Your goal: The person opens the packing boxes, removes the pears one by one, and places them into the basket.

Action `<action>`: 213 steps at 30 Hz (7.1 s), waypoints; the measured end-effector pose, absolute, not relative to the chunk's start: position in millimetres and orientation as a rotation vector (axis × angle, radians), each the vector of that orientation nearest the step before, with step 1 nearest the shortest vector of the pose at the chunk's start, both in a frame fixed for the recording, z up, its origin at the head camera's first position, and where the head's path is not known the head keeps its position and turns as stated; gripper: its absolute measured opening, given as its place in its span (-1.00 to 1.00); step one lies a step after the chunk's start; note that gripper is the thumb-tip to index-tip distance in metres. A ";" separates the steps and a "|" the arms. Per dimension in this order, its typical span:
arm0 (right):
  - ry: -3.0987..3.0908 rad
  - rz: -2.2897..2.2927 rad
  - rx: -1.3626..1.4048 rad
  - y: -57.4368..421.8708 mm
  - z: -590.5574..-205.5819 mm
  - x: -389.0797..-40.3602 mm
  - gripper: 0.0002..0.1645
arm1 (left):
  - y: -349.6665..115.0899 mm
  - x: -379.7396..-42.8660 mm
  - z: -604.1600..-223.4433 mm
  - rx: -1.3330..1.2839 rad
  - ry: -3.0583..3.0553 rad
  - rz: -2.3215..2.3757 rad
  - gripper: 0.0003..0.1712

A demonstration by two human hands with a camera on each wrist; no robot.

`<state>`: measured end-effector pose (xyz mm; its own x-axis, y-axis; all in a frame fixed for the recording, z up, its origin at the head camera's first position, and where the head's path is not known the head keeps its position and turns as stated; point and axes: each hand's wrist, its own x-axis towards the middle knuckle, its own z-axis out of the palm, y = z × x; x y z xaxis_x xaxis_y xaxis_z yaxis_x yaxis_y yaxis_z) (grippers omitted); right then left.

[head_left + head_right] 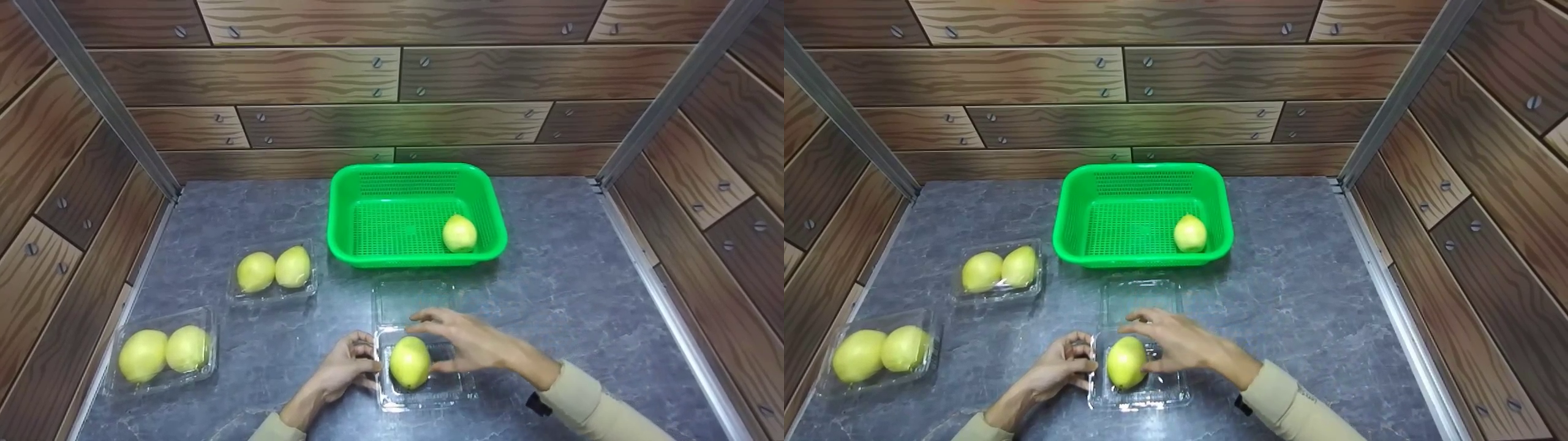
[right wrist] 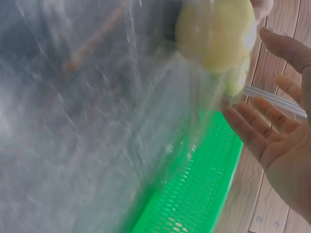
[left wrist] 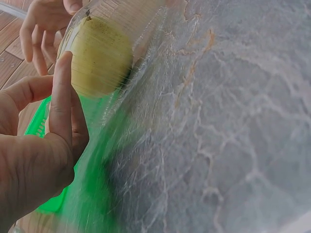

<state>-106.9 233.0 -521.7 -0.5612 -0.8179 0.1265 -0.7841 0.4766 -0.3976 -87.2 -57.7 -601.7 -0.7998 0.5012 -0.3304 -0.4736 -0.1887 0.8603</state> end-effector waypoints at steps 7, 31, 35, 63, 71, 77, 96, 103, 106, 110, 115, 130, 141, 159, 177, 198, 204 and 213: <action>2.619 -0.683 -1.468 226.7 -537.0 -99.7 -0.09 | -56.6 -87.1 -599.9 0.026 1.447 2.036 -0.53; 2.617 -0.655 -1.403 215.7 -564.0 -85.4 -0.09 | -56.6 -86.4 -602.0 0.028 1.462 2.027 -0.54; 2.606 -0.663 -1.386 214.8 -565.9 -85.9 -0.08 | -56.1 -86.7 -603.1 0.032 1.465 2.029 -0.54; 2.595 -0.690 -1.444 215.0 -567.0 -90.1 -0.11 | -56.3 -86.5 -603.8 0.036 1.439 2.046 -0.53; 2.604 -0.700 -1.462 216.9 -561.5 -90.1 -0.12 | -55.4 -86.5 -604.1 0.034 1.449 2.050 -0.53; 2.599 -0.712 -1.492 218.9 -555.5 -92.6 -0.09 | -55.1 -86.2 -603.7 0.041 1.447 2.058 -0.54; 2.675 -0.714 -1.697 233.6 -508.9 -117.6 -0.08 | -55.2 -86.4 -603.7 0.040 1.451 2.056 -0.53; 2.751 -0.619 -1.683 240.6 -485.2 -137.9 -0.08 | -55.8 -85.9 -603.9 0.037 1.455 2.062 -0.54; 2.781 -0.588 -1.689 242.6 -476.0 -148.5 -0.08 | -56.0 -85.7 -603.9 0.033 1.456 2.062 -0.53; 2.821 -0.546 -1.653 246.0 -465.6 -163.4 -0.07 | -55.1 -85.6 -603.9 0.031 1.452 2.060 -0.52; 2.871 -0.495 -1.529 248.9 -453.8 -182.8 -0.10 | -56.1 -85.4 -603.9 0.025 1.448 2.063 -0.52; 2.959 -0.599 -1.271 264.2 -442.1 -245.3 -0.15 | -55.4 -85.6 -602.4 0.039 1.452 2.056 -0.55; 3.007 -0.563 -0.971 278.0 -461.0 -291.6 -0.13 | -56.6 -85.9 -601.8 0.035 1.442 2.065 -0.54; 2.978 -0.612 -0.674 270.7 -491.2 -339.2 -0.11 | -57.5 -84.8 -607.1 0.032 1.441 2.072 -0.55; 2.959 -0.502 -0.526 262.5 -510.7 -359.2 -0.09 | -56.8 -86.5 -607.1 0.025 1.435 2.075 -0.54; 2.921 -0.397 -0.492 254.8 -515.8 -354.7 -0.17 | -57.1 -84.6 -604.8 0.040 1.431 2.078 -0.55; 2.951 -0.353 -0.560 259.1 -502.6 -352.2 -0.20 | -55.9 -86.2 -604.6 0.028 1.437 2.077 -0.52; 3.009 -0.468 -0.637 272.3 -484.0 -334.6 -0.25 | -56.5 -85.1 -602.7 0.021 1.463 2.063 -0.52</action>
<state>-334.6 272.3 -484.0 -0.9156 -0.4009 0.0318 -0.3917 0.8708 -0.2972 -85.1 -56.5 -602.7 -0.8180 0.4779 -0.3201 -0.4601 -0.2095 0.8628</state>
